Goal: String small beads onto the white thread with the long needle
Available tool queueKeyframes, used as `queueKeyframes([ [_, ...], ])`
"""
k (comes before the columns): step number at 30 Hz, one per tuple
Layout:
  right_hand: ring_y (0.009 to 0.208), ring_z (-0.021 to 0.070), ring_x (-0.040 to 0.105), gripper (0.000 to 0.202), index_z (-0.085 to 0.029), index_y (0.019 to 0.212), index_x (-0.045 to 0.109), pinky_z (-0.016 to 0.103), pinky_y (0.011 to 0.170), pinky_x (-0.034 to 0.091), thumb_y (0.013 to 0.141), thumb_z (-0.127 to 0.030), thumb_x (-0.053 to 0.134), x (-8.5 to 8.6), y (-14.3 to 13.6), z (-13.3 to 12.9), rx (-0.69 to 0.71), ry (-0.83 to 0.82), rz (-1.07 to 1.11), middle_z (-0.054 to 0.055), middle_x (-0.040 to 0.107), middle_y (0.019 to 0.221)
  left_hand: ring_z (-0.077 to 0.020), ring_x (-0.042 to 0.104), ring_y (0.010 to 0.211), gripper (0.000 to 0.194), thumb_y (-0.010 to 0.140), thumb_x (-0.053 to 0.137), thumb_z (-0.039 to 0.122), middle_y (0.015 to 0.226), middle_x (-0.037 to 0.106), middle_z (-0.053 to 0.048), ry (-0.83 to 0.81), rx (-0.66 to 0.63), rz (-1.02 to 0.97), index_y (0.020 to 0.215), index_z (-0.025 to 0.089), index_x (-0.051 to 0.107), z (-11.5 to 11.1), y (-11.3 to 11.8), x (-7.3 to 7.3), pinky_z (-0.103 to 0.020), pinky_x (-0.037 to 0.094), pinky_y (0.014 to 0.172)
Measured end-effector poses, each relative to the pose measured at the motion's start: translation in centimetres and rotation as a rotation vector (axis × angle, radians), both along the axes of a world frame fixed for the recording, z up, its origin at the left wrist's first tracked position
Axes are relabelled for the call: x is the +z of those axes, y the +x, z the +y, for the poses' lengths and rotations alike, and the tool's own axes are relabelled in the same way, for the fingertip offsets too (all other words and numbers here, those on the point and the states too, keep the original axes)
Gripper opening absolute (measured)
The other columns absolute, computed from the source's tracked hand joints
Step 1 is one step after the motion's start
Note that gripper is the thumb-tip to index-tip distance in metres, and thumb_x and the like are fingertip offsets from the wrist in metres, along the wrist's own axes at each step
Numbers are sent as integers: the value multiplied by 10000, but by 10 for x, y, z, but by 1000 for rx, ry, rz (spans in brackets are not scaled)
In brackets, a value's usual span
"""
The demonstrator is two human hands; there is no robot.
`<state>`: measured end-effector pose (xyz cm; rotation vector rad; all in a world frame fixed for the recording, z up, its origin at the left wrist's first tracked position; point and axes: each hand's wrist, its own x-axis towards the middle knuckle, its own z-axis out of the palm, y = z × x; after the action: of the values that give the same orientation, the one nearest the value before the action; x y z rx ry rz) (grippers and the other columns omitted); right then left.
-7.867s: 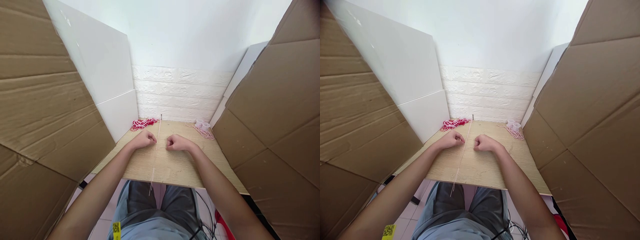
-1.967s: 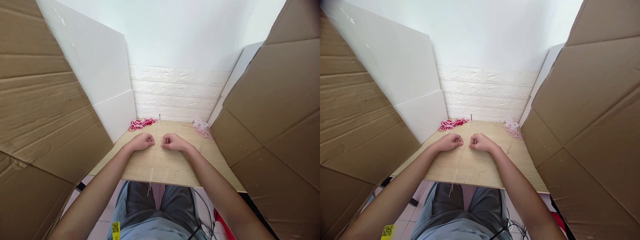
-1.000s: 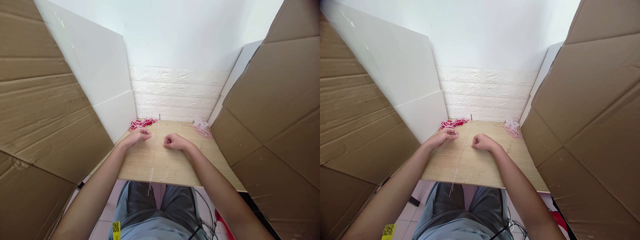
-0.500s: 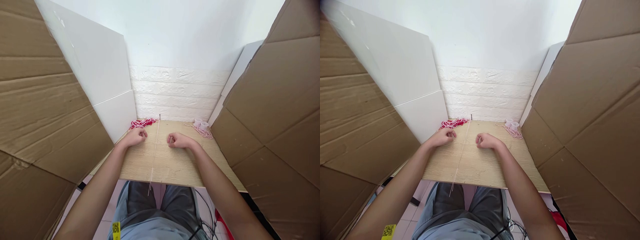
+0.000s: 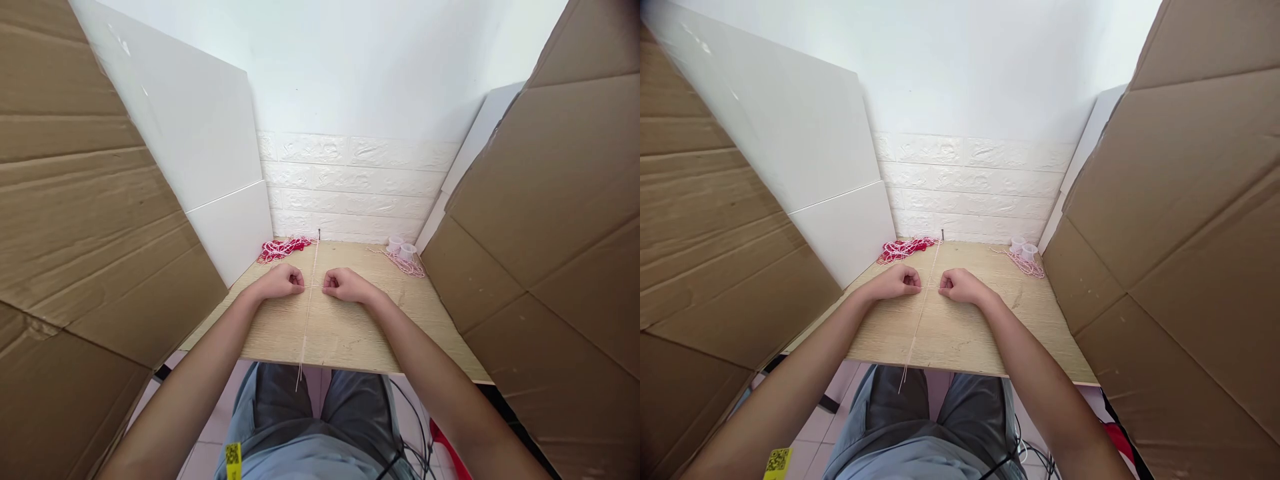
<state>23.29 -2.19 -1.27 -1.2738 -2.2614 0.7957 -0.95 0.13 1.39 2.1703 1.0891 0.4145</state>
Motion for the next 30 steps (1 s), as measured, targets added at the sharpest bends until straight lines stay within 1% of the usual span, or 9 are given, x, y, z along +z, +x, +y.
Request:
queueKeyframes([
  [4,637,100,513,66,-152,810,637,201,576,356,762,-194,649,4,5,-2,16,-52,-11,6,614,744,-154,549,639,169,643,650,309,695,647,-24,-68,-13,-28,713,159,686,-1,-3,5,-254,381,564],
  [9,643,101,511,111,-163,862,640,206,578,358,797,-253,626,2,-2,-4,5,50,27,4,609,766,-153,552,652,241,680,654,364,711,650,-21,-11,4,-65,797,160,706,-2,1,0,-254,393,577],
  [12,630,99,506,71,-165,837,634,208,567,350,800,-208,591,0,-6,-4,12,74,31,-2,601,743,-152,547,644,217,685,638,348,708,659,-20,5,-16,-37,772,161,703,-1,2,-2,-254,379,572],
  [16,627,99,508,47,-157,799,624,207,567,349,773,-167,586,1,-1,-3,38,9,15,-4,600,729,-155,534,645,152,685,604,303,670,634,-10,5,-35,8,681,163,663,0,-1,0,-259,369,582],
  [19,637,100,509,50,-154,804,627,207,580,352,766,-178,606,3,2,-4,32,-23,0,0,605,741,-159,529,654,190,704,612,350,673,620,-7,21,5,-10,681,166,651,-1,-1,2,-261,372,591],
  [22,644,103,509,116,-161,864,639,209,581,345,789,-248,629,4,-3,-7,10,19,11,1,604,758,-157,527,653,259,724,624,419,695,618,-9,39,38,-38,755,167,675,-2,2,0,-259,369,584],
  [24,644,104,503,136,-164,887,641,210,578,335,806,-272,626,4,-8,-8,-8,63,16,2,600,756,-154,524,641,255,720,628,409,682,616,-7,41,26,-34,772,166,686,-2,4,-2,-256,362,572],
  [26,647,102,500,106,-164,879,639,210,582,332,817,-244,608,3,-12,-8,-15,86,15,3,601,754,-152,521,631,226,709,626,374,669,615,-5,35,3,-32,766,165,693,-2,6,-5,-255,355,563],
  [30,650,100,506,63,-161,832,631,207,589,339,801,-168,576,1,-11,-6,-1,52,4,4,611,760,-145,501,610,174,685,606,319,641,596,0,14,-20,-44,695,158,672,-1,5,-5,-255,339,549],
])
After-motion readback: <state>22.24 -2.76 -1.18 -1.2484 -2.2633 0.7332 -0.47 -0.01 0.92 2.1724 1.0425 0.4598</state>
